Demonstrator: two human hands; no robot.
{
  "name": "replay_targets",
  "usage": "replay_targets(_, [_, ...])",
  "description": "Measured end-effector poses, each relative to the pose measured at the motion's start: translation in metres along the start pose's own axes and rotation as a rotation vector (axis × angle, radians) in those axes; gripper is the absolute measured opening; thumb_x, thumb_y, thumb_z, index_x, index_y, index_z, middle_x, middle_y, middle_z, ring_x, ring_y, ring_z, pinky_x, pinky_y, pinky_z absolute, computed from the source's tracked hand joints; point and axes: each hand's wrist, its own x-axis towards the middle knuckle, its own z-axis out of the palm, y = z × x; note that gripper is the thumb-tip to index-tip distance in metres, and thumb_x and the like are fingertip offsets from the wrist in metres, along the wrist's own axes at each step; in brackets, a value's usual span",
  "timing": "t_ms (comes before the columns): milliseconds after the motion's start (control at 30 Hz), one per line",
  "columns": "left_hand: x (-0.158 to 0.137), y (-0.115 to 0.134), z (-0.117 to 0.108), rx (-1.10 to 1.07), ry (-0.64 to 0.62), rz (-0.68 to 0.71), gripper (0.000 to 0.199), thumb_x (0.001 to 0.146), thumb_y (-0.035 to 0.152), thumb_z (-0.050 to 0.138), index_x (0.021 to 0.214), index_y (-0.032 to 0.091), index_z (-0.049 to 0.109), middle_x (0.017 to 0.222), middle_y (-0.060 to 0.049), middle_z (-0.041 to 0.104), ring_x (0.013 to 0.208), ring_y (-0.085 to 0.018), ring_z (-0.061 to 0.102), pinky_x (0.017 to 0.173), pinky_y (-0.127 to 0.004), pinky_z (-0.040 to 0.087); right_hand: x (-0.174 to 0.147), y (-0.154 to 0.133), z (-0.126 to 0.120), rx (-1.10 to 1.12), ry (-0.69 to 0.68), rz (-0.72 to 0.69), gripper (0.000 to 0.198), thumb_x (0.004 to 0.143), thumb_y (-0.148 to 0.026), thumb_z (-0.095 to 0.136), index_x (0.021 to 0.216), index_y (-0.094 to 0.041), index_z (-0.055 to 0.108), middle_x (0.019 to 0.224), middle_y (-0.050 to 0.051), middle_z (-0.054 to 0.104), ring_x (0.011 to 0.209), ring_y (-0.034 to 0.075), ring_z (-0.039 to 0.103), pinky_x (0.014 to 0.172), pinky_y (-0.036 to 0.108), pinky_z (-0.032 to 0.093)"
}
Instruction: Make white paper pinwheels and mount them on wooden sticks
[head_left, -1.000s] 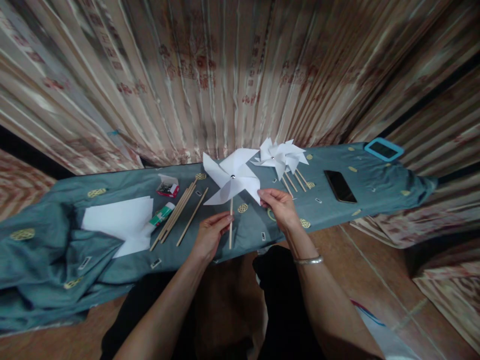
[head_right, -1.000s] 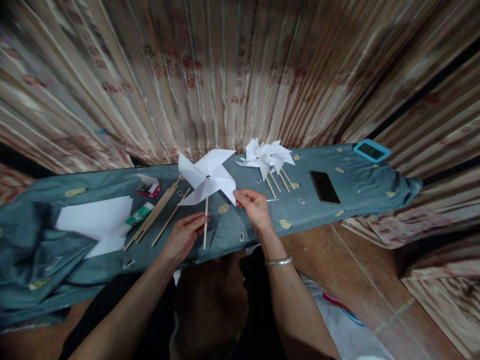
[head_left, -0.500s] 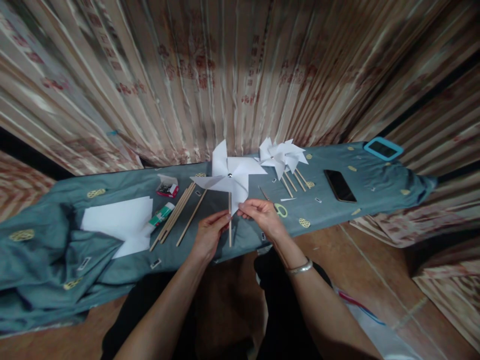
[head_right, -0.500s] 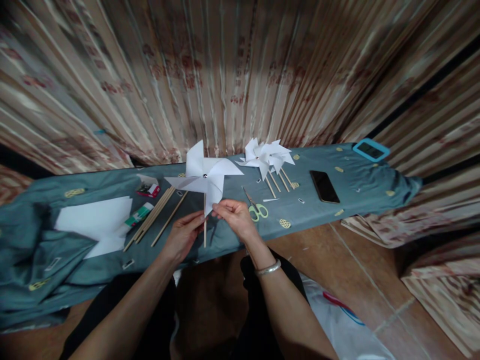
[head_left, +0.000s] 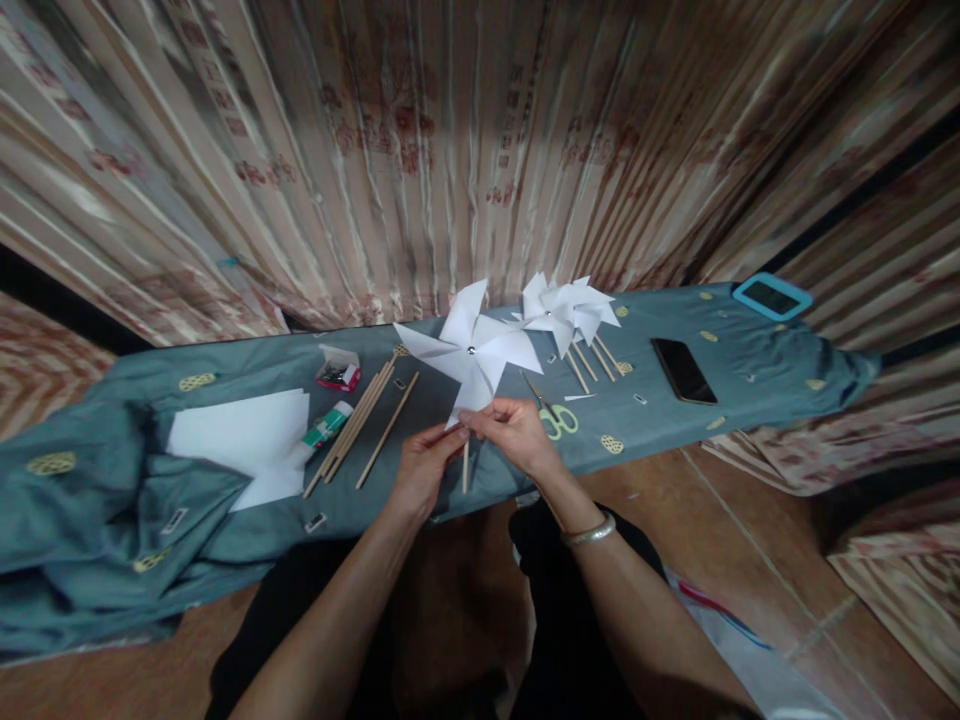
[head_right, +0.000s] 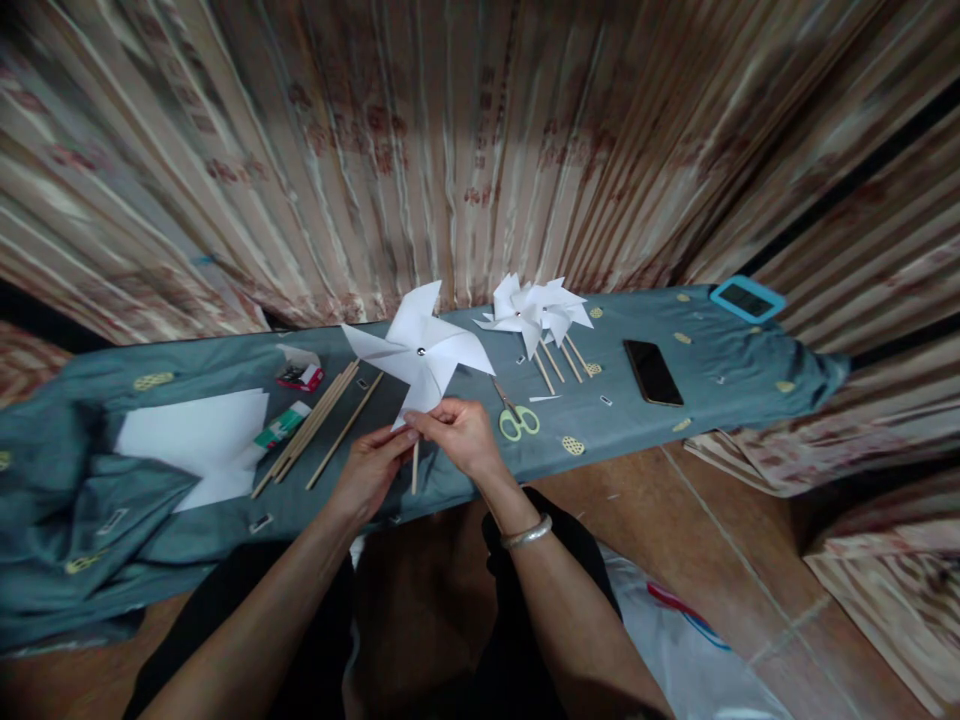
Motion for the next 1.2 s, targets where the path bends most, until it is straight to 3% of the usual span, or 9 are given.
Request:
replay_targets(100, [0.001, 0.001, 0.000, -0.020, 0.057, -0.021, 0.035, 0.041, 0.028, 0.090, 0.071, 0.017, 0.077, 0.070, -0.003, 0.074, 0.063, -0.010, 0.060, 0.064, -0.023, 0.046, -0.003, -0.001, -0.014, -0.085, 0.041, -0.062, 0.037, 0.064, -0.051, 0.075, 0.051, -0.018, 0.064, 0.046, -0.003, 0.057, 0.043, 0.008, 0.043, 0.046, 0.023, 0.033])
replay_targets(200, [0.000, 0.004, 0.000, -0.033, 0.071, -0.035, 0.034, 0.040, 0.026, 0.090, 0.071, 0.016, 0.077, 0.070, -0.003, 0.074, 0.062, -0.009, 0.059, 0.063, -0.022, 0.045, -0.001, -0.002, -0.036, -0.072, 0.224, -0.122, 0.040, 0.070, -0.054, 0.070, 0.053, -0.018, 0.064, 0.049, -0.001, 0.060, 0.046, 0.009, 0.047, 0.049, 0.023, 0.037])
replay_targets(300, [-0.001, 0.004, 0.000, -0.041, 0.057, -0.059, 0.035, 0.039, 0.026, 0.091, 0.070, 0.016, 0.077, 0.069, -0.002, 0.073, 0.061, -0.008, 0.059, 0.062, -0.020, 0.046, 0.006, -0.002, -0.056, -0.014, 0.475, -0.219, 0.035, 0.064, -0.053, 0.075, 0.064, -0.019, 0.068, 0.059, 0.001, 0.066, 0.056, 0.012, 0.055, 0.057, 0.026, 0.043])
replay_targets(400, [-0.002, 0.002, -0.001, -0.028, 0.039, -0.069, 0.035, 0.039, 0.027, 0.091, 0.070, 0.016, 0.077, 0.067, -0.002, 0.073, 0.060, -0.007, 0.058, 0.061, -0.020, 0.046, 0.016, -0.001, -0.066, 0.001, 0.558, -0.279, 0.039, 0.059, -0.050, 0.078, 0.080, -0.018, 0.071, 0.074, 0.003, 0.072, 0.071, 0.017, 0.062, 0.069, 0.030, 0.049])
replay_targets(533, [-0.003, 0.001, -0.001, -0.011, 0.019, -0.076, 0.035, 0.040, 0.027, 0.091, 0.070, 0.016, 0.077, 0.065, -0.002, 0.072, 0.059, -0.007, 0.058, 0.060, -0.020, 0.046, 0.024, 0.001, -0.066, -0.016, 0.496, -0.241, 0.039, 0.059, -0.050, 0.078, 0.081, -0.018, 0.073, 0.078, 0.004, 0.073, 0.075, 0.018, 0.063, 0.074, 0.033, 0.050])
replay_targets(767, [-0.001, 0.001, -0.002, -0.003, 0.022, -0.058, 0.032, 0.045, 0.026, 0.090, 0.072, 0.015, 0.078, 0.067, -0.005, 0.072, 0.061, -0.010, 0.059, 0.065, -0.024, 0.047, 0.025, 0.001, -0.061, 0.049, 0.443, -0.133, 0.029, 0.056, -0.045, 0.079, 0.066, -0.019, 0.072, 0.063, 0.000, 0.067, 0.061, 0.014, 0.056, 0.067, 0.031, 0.046])
replay_targets(1200, [-0.001, 0.004, 0.001, -0.029, 0.070, -0.038, 0.040, 0.039, 0.031, 0.092, 0.072, 0.016, 0.077, 0.069, -0.004, 0.073, 0.062, -0.010, 0.059, 0.065, -0.023, 0.047, 0.002, 0.001, -0.038, 0.138, 0.258, 0.012, 0.028, 0.052, -0.044, 0.082, 0.060, -0.020, 0.071, 0.053, -0.002, 0.061, 0.055, 0.011, 0.050, 0.057, 0.025, 0.038])
